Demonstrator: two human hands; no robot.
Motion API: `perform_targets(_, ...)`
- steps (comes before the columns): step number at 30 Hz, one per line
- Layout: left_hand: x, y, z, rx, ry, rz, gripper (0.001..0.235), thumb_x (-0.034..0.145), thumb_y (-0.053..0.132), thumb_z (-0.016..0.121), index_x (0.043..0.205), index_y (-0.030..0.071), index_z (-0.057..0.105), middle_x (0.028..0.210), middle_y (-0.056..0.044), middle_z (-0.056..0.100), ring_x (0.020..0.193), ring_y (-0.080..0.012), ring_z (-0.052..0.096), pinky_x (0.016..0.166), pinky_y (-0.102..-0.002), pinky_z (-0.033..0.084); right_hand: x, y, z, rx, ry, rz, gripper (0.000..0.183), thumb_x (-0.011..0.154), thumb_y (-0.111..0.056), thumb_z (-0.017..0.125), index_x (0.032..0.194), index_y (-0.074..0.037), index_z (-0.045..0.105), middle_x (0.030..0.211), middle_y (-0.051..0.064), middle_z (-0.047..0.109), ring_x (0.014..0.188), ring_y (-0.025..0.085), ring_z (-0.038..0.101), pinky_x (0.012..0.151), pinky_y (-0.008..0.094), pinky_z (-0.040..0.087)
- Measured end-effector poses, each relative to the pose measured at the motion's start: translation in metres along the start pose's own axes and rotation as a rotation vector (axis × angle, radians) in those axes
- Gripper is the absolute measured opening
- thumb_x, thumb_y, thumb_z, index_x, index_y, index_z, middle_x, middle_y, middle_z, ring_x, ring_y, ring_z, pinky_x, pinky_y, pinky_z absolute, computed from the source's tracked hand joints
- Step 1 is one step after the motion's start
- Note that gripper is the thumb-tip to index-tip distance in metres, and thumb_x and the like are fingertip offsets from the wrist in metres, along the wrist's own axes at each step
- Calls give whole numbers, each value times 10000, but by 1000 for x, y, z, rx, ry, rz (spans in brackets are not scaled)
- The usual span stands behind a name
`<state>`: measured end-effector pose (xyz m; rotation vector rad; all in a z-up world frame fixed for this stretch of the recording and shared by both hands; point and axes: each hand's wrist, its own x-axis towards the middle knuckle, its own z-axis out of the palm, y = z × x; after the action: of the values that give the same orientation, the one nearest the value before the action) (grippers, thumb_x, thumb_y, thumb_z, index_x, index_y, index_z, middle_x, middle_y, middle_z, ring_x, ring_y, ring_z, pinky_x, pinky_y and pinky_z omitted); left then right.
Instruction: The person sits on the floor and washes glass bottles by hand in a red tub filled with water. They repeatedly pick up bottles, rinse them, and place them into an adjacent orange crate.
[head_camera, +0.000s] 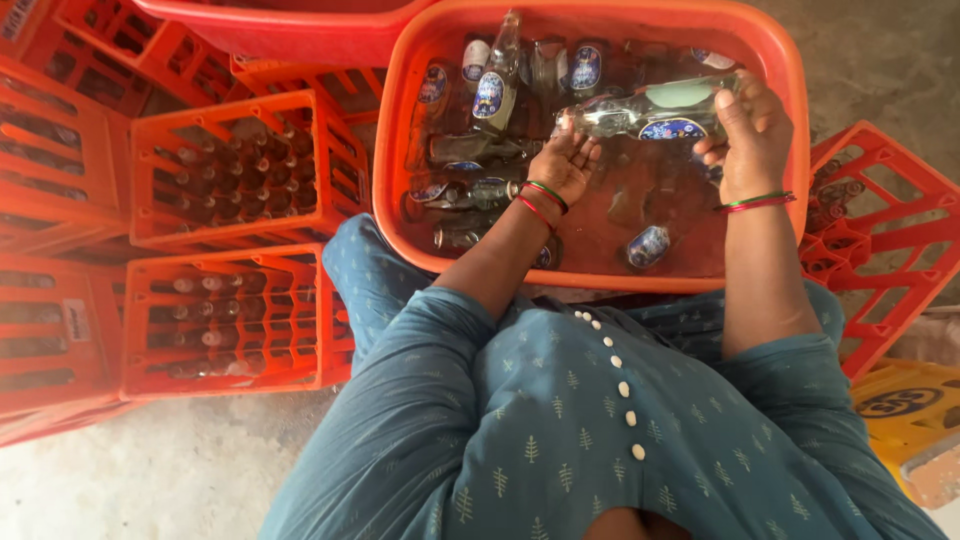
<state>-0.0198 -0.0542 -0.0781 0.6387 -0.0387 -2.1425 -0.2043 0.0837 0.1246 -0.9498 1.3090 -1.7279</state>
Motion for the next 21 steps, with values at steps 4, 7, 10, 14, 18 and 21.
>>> perform_targets(4, -13, -7, 8, -14, -12, -40, 273, 1035, 239, 592, 1288, 137, 607, 1160, -36, 625, 1153, -257, 623, 956, -402, 523, -7, -9, 3, -81, 49, -70, 509, 1034, -284, 806, 1411, -10, 603, 1083, 61, 673, 596, 112, 598, 482, 218, 452)
perform_targets(7, -19, -15, 10, 6, -22, -65, 250, 1037, 250, 591, 1260, 137, 614, 1168, -30, 642, 1133, -224, 638, 952, -375, 524, -8, -13, 0, -139, 82, -105, 506, 1036, -282, 821, 1398, 5, 614, 1074, 41, 661, 603, 102, 597, 474, 217, 445)
perform_targets(10, -23, -20, 10, 18, -31, -80, 260, 1042, 259, 603, 1258, 115, 610, 1143, -48, 656, 1111, -216, 643, 940, -365, 524, -6, -11, 0, -151, 97, -114, 489, 1045, -281, 831, 1380, 11, 627, 1068, 42, 656, 614, 99, 597, 475, 218, 439)
perform_targets(14, -33, -25, 13, 12, -40, -104, 282, 1022, 255, 619, 1263, 111, 591, 1095, -49, 667, 1084, -220, 653, 942, -367, 546, -6, -9, -6, -140, 65, -109, 480, 1059, -263, 836, 1402, 4, 632, 1087, 62, 659, 627, 103, 582, 490, 220, 416)
perform_targets(18, -47, -22, 21, 66, -86, -86, 263, 1051, 293, 654, 1211, 111, 554, 1082, -56, 668, 1062, -226, 680, 919, -376, 554, -8, -12, -10, -149, -69, -120, 571, 1049, -197, 840, 1510, -33, 545, 1199, 51, 662, 704, 94, 600, 558, 211, 454)
perform_targets(21, -57, -19, 27, 81, -99, -56, 235, 964, 287, 646, 1172, 234, 549, 1048, -53, 686, 996, -228, 695, 854, -375, 561, -10, -18, -11, -151, -169, -125, 627, 1066, -150, 813, 1591, -46, 488, 1231, 79, 672, 726, 96, 629, 586, 205, 504)
